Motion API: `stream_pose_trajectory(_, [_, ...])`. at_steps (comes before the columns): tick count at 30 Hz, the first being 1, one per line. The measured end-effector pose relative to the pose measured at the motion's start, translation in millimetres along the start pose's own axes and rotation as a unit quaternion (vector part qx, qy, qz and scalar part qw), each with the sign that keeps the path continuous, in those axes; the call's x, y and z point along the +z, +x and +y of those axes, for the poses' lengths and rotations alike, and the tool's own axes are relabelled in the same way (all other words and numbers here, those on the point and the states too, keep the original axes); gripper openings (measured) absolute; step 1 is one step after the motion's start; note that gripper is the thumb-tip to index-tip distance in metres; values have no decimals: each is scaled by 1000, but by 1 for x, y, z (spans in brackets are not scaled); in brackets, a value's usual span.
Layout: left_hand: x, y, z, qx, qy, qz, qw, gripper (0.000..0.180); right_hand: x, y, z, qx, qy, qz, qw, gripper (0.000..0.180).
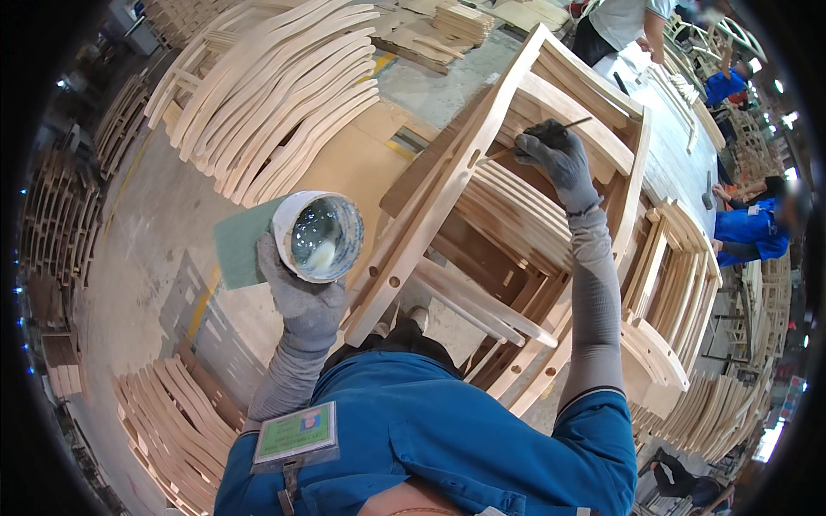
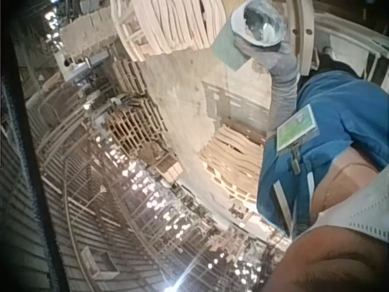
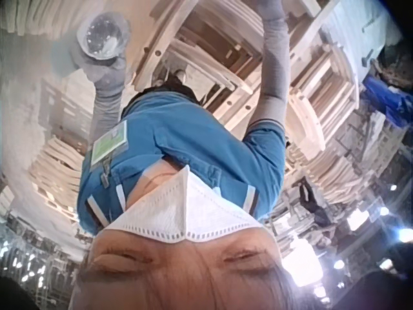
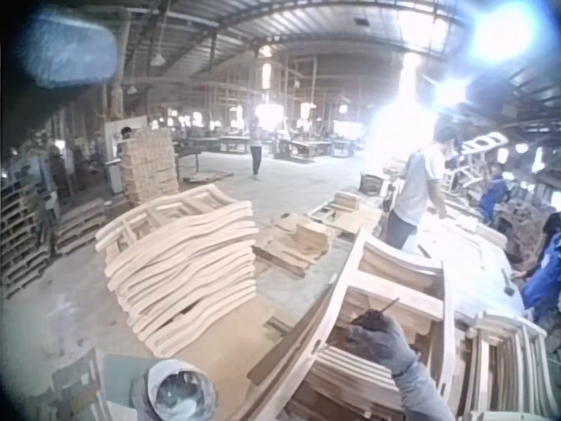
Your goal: The person applies a white liquid adhesive to the joints of wooden chair frames using a brush and a small container. The person repeatedly dips the brush into the container and coats the joints on multiple frames placed on a workbench.
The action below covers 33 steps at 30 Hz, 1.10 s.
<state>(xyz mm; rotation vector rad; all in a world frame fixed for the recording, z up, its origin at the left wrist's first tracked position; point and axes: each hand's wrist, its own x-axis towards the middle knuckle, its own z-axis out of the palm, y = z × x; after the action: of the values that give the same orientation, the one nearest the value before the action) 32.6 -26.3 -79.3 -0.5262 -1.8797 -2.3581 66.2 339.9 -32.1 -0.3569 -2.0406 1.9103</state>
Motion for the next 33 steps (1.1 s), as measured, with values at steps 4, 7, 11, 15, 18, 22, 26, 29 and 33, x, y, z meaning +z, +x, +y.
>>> stream_pose_trajectory(4, [-5, 3, 8, -67, 68, -1, 995, 91, 1, 23, 21, -2, 32, -32, 999, 14])
stream_pose_trajectory(7, [-8, 0, 5, -63, 118, -9, 991, 93, 9, 30, 28, 38, -1, -36, 999, 15])
stream_pose_trajectory(11, [0, -5, 5, -80, -30, 23, 996, 96, 14, 30, 26, -8, -44, 40, 998, 15])
stream_pose_trajectory(15, [-9, -5, -4, -29, 158, 0, 987, 96, 16, 17, 21, -100, -257, -13, 961, 15])
stream_pose_trajectory(18, [4, -1, 8, -117, -109, 67, 985, 97, 19, 11, 20, -109, -262, -30, 958, 17])
stream_pose_trajectory(22, [-9, -5, -6, -61, 49, 11, 997, 98, 15, 12, 18, -112, -255, 10, 960, 17])
stream_pose_trajectory(26, [-13, -13, -8, 25, 129, 13, 991, 97, 30, 5, 11, -100, -301, -29, 948, 15])
stream_pose_trajectory(29, [-17, -12, -9, 82, 188, -16, 979, 95, 21, 18, 24, -98, -179, 0, 979, 12])
stream_pose_trajectory(33, [-18, -11, 3, -7, -38, -9, 999, 80, 18, 13, 23, -101, -196, 41, 974, 10])
